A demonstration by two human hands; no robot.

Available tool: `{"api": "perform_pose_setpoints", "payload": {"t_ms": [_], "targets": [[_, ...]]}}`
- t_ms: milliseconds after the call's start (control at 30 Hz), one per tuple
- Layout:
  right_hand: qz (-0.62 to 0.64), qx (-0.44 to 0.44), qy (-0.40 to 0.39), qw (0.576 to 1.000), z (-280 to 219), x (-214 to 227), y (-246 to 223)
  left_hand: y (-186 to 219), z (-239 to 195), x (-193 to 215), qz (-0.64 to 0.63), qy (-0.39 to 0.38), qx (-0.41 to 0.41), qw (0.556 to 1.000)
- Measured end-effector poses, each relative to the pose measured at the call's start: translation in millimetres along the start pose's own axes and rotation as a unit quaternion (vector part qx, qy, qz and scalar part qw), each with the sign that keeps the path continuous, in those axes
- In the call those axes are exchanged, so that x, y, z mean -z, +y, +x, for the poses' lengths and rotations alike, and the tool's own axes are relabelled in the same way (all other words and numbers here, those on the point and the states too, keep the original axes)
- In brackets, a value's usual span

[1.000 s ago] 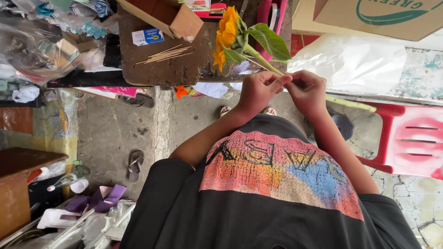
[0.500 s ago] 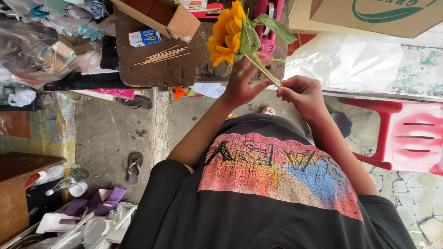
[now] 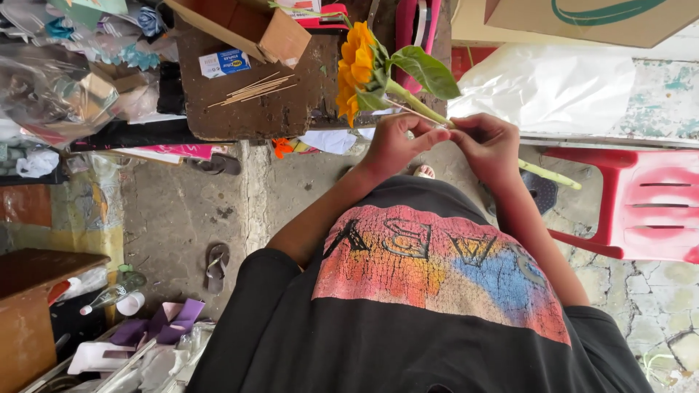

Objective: The person picks up a sunflower and walks to a cluttered workbench. They use a thin wooden stick to support the flower stem, securing it with clear tape. The person then walks back to a bucket and places the prepared sunflower inside with other flowers.

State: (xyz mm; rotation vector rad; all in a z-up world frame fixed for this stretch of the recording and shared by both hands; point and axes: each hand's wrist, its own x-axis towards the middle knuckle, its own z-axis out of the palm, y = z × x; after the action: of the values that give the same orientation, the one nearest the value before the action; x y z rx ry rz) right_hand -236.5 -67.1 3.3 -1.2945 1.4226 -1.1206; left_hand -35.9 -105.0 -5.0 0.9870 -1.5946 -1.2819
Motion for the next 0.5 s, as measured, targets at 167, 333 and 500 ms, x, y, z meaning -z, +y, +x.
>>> {"api": "perform_pose_setpoints", "payload": {"t_ms": [167, 333, 500], "targets": [[-0.009, -0.003, -0.001, 1.0, -1, 0, 5, 3, -3, -18, -0.154, 0.017, 0.128, 0.98], [0.003, -0.002, -0.002, 1.0, 2, -4, 11, -16, -6, -10, -0.225, -0.053, 0.113, 0.966], [0.032, -0.035, -0.025, 0.999, -5, -5, 3, -52, -4, 11, -0.105, 0.038, -0.086, 0.99]]}}
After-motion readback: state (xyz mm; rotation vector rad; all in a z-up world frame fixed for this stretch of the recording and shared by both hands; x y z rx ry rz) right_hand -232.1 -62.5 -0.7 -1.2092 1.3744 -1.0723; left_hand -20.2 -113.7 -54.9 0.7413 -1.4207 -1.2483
